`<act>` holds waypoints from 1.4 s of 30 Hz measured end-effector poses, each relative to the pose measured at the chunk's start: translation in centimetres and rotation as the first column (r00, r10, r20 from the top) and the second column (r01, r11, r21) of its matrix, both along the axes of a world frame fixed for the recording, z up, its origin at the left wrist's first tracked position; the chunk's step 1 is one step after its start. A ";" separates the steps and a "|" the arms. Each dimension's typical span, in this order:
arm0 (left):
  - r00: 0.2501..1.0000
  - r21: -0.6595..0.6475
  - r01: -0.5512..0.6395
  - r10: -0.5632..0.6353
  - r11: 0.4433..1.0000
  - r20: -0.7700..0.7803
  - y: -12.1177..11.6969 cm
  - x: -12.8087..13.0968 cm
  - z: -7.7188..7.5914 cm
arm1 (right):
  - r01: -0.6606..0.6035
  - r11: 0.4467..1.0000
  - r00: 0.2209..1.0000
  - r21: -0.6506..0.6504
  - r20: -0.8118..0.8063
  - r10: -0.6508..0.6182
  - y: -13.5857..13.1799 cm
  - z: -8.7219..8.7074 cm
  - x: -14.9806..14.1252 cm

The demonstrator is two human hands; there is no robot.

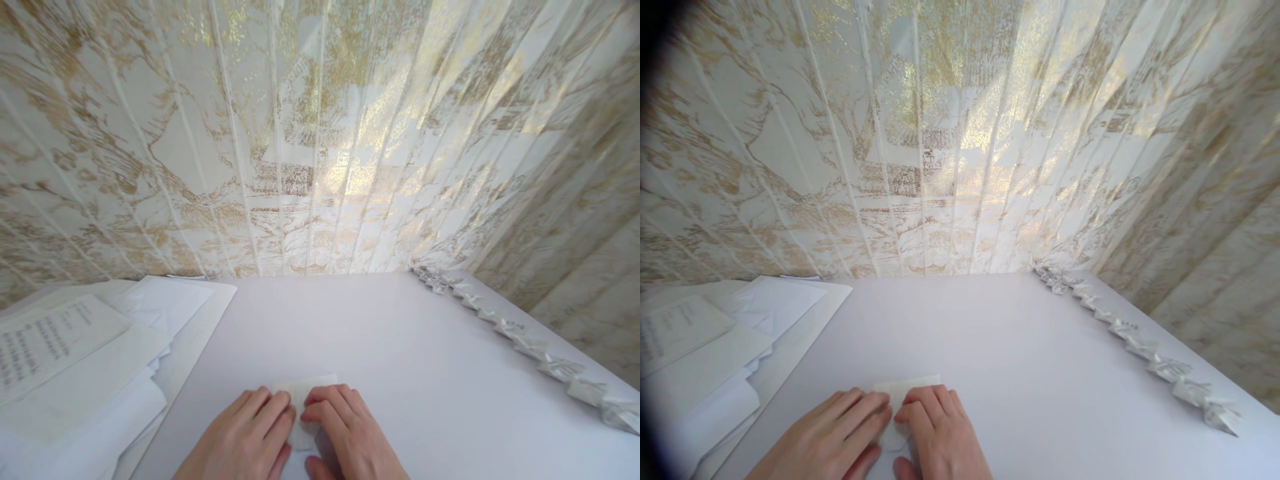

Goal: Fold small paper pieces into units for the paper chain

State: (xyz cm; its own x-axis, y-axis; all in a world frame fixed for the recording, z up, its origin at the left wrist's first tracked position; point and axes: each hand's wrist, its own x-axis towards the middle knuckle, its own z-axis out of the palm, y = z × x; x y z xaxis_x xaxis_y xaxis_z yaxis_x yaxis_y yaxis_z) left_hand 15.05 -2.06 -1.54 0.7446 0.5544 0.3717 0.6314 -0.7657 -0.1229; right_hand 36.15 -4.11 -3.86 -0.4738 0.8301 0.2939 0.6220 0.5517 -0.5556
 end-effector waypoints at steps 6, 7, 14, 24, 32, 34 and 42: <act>1.000 -0.181 0.002 0.002 0.984 0.021 0.5 -0.1 1.0 | 0.066 0.998 0.996 -0.006 0.056 -0.066 0.7 1.0 -0.7; 0.999 -0.188 0.001 0.005 0.982 0.033 0.5 -0.1 1.2 | 0.072 0.997 0.995 -0.003 0.069 -0.072 0.8 1.3 -0.8; 1.000 -0.151 -0.009 0.010 0.989 0.007 0.1 0.2 1.8 | 0.065 0.997 0.998 -0.045 0.020 -0.064 0.8 2.1 -1.0; 0.991 -0.219 0.061 -0.034 0.974 0.126 1.1 0.3 1.1 | 0.053 0.998 0.998 0.031 -0.027 -0.053 1.1 1.6 -0.8; 0.997 -0.332 0.011 0.013 0.943 0.071 0.7 0.3 2.1 | 0.016 0.974 0.998 0.226 0.061 -0.030 1.1 1.4 -0.9; 1.000 -0.358 -0.019 0.026 0.933 0.015 0.5 0.4 2.7 | 0.019 0.978 0.998 0.206 0.047 -0.029 1.1 1.7 -0.8; 0.995 -0.299 0.051 -0.024 0.953 0.093 1.1 0.2 1.5 | 0.062 0.978 0.998 0.200 0.001 -0.063 1.0 1.2 -0.9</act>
